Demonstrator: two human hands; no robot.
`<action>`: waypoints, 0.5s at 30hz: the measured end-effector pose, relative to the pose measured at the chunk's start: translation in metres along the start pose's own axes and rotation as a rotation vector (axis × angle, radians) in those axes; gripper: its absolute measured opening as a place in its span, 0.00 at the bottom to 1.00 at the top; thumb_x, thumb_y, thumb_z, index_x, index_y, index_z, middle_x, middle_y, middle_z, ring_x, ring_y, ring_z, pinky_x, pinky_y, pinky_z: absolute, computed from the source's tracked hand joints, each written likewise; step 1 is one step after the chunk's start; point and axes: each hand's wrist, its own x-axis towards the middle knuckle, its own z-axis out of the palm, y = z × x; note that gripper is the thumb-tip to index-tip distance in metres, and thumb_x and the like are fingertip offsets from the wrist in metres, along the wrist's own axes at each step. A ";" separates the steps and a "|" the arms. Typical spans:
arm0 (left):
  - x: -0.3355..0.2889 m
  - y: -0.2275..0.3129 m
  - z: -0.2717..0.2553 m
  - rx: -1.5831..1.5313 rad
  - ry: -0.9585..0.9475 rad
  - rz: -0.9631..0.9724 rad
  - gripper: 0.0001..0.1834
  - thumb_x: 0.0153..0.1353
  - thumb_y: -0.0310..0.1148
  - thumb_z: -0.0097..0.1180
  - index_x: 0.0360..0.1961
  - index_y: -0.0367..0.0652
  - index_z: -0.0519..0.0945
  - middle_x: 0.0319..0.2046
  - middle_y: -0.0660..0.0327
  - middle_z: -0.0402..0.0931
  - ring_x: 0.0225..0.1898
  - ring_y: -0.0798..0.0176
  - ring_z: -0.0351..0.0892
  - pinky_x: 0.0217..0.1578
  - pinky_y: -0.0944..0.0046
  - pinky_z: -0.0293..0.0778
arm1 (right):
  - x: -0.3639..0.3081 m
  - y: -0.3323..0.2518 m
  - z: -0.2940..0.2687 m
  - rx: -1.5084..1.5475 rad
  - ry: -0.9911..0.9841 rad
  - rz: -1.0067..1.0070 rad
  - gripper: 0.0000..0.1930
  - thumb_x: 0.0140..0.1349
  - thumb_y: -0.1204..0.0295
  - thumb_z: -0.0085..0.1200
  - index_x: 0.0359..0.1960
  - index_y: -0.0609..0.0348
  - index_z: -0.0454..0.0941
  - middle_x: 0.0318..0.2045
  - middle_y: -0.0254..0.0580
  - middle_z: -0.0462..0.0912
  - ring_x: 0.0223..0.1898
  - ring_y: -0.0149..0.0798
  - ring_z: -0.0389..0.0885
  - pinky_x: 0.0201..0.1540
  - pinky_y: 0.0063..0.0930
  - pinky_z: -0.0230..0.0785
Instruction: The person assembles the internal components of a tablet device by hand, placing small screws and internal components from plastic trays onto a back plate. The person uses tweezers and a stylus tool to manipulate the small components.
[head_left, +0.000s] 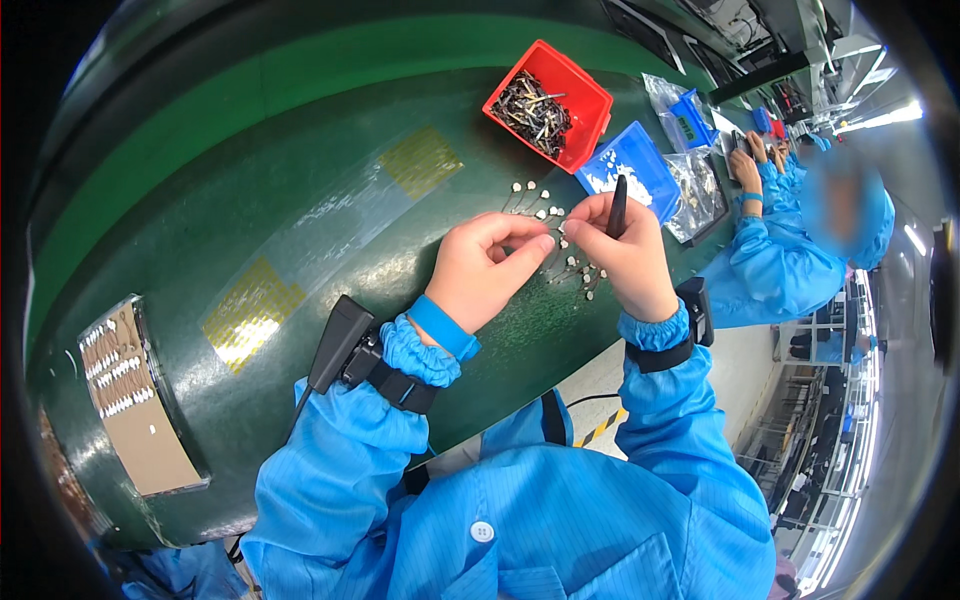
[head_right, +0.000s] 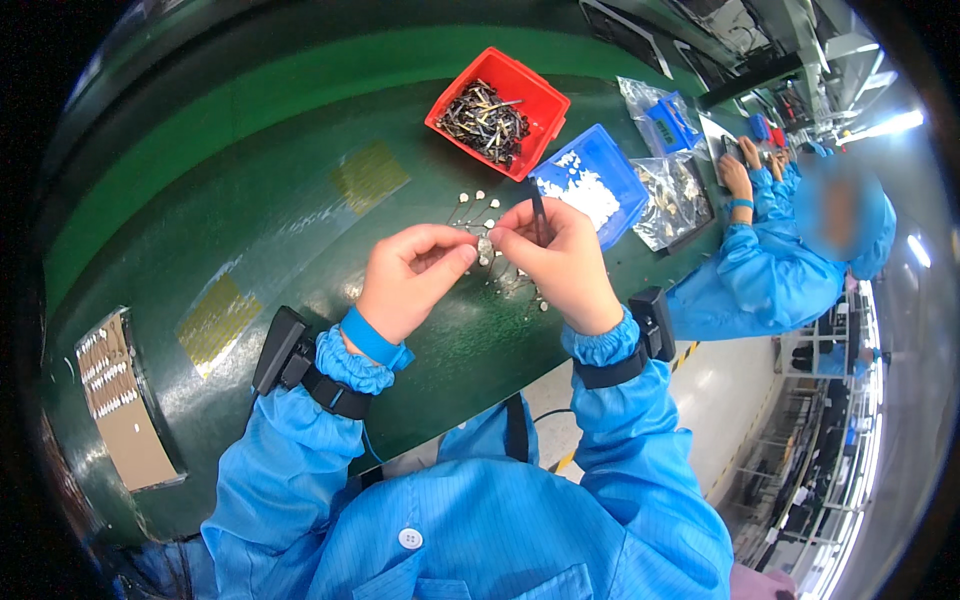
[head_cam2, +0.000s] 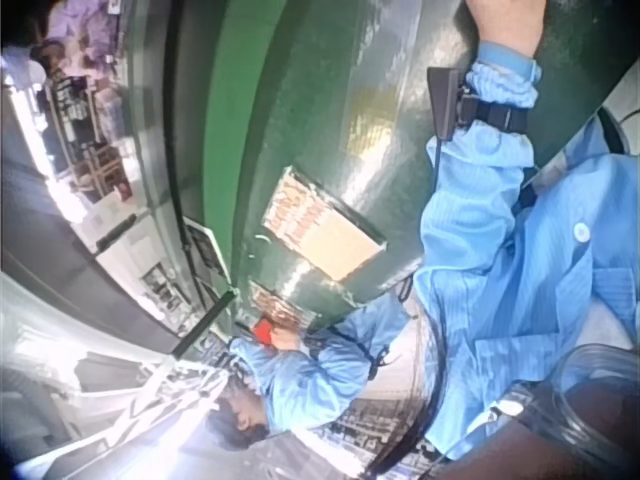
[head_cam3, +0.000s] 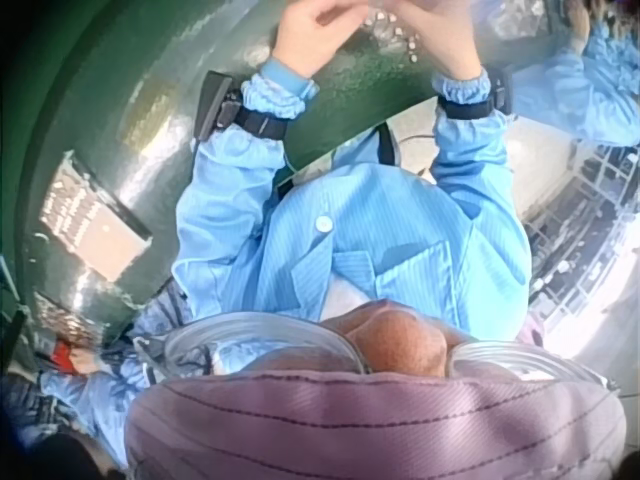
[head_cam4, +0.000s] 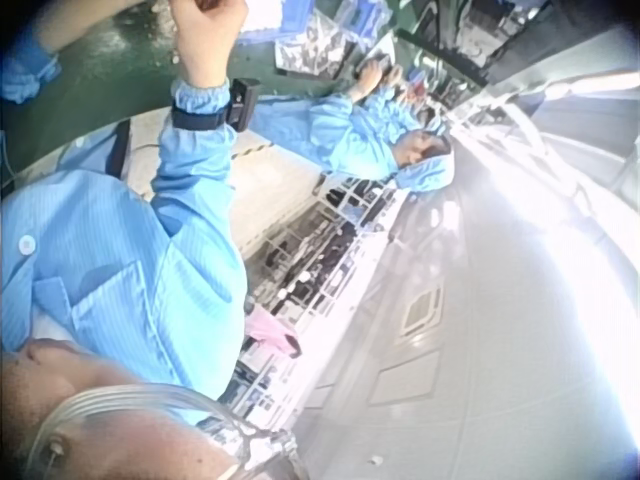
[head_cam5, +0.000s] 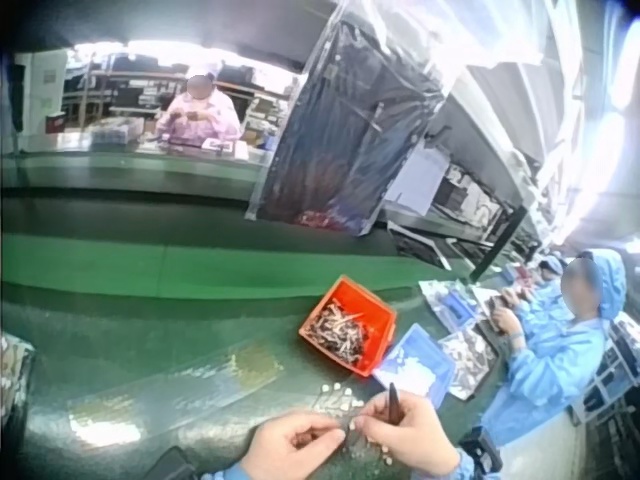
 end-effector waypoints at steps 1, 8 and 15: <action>0.000 0.001 0.001 0.001 -0.003 0.002 0.07 0.52 0.21 0.56 0.35 0.36 0.79 0.30 0.61 0.78 0.34 0.71 0.76 0.36 0.71 0.72 | 0.000 0.002 0.001 0.068 -0.003 0.028 0.06 0.52 0.78 0.56 0.31 0.64 0.74 0.27 0.34 0.78 0.28 0.22 0.74 0.30 0.14 0.66; -0.001 -0.001 0.003 -0.016 -0.017 -0.066 0.06 0.53 0.22 0.58 0.33 0.34 0.79 0.31 0.61 0.78 0.33 0.72 0.76 0.36 0.73 0.72 | -0.003 0.020 0.015 0.204 0.044 0.006 0.05 0.53 0.77 0.56 0.31 0.63 0.74 0.26 0.31 0.77 0.27 0.20 0.72 0.30 0.13 0.63; 0.000 -0.014 0.002 -0.106 0.031 -0.063 0.05 0.53 0.23 0.57 0.32 0.33 0.78 0.28 0.60 0.79 0.30 0.72 0.77 0.33 0.72 0.73 | -0.002 0.031 0.015 -0.386 0.157 -0.543 0.07 0.44 0.80 0.60 0.26 0.61 0.76 0.24 0.36 0.77 0.25 0.30 0.75 0.26 0.21 0.66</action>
